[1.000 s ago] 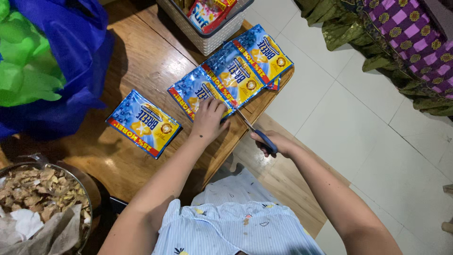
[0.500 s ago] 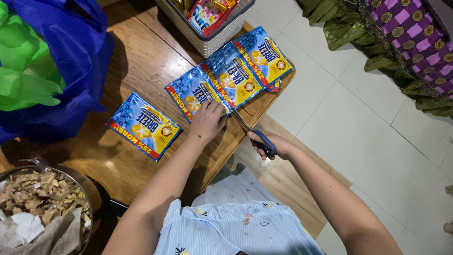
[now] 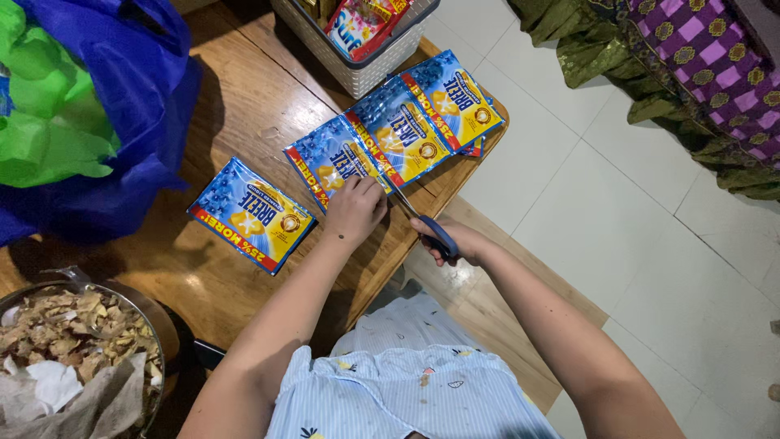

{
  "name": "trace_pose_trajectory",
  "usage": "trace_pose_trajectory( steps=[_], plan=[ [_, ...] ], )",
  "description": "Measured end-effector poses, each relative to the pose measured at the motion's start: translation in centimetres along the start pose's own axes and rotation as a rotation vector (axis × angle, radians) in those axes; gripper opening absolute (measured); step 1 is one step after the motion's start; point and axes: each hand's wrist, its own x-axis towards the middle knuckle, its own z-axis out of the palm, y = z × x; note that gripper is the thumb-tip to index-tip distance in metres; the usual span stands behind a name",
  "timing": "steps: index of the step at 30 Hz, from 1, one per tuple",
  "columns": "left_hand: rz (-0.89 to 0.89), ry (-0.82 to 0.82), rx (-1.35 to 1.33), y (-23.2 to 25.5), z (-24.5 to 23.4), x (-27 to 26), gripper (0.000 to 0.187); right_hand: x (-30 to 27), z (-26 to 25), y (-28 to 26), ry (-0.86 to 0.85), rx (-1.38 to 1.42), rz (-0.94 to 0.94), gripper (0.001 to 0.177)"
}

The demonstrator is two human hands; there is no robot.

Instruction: The person uses scissors to cut and separate individual detergent packets from strips and then places the packets into a plastic basket and a cardboard box.

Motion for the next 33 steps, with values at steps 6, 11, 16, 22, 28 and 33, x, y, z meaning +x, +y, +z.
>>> trace_pose_trajectory(
  steps=[6, 11, 16, 22, 28, 33],
  plan=[
    [-0.012, 0.042, 0.000, 0.1, -0.5, -0.5, 0.017, 0.5, 1.1, 0.0, 0.006, 0.034, -0.008, 0.065],
    [-0.029, 0.031, -0.005, 0.0, -0.4, -0.7, 0.017, 1.4, 1.7, 1.4, 0.024, 0.034, -0.045, 0.068],
    [-0.052, 0.012, 0.001, -0.2, -0.1, -1.0, 0.017, 1.7, 1.3, 1.9, 0.064, -0.049, -0.056, 0.070],
    [-0.068, 0.019, -0.003, -0.4, -0.1, -1.5, 0.018, 1.5, 1.4, 0.1, 0.006, -0.022, -0.013, 0.065],
    [-0.093, -0.007, -0.038, 0.1, -0.5, -1.9, 0.019, 2.9, 1.6, -1.1, -0.005, -0.081, 0.045, 0.074],
    [-0.110, -0.015, -0.053, 0.1, -0.6, -2.2, 0.019, 3.6, 1.6, -0.4, 0.026, -0.106, -0.019, 0.069]
  ],
)
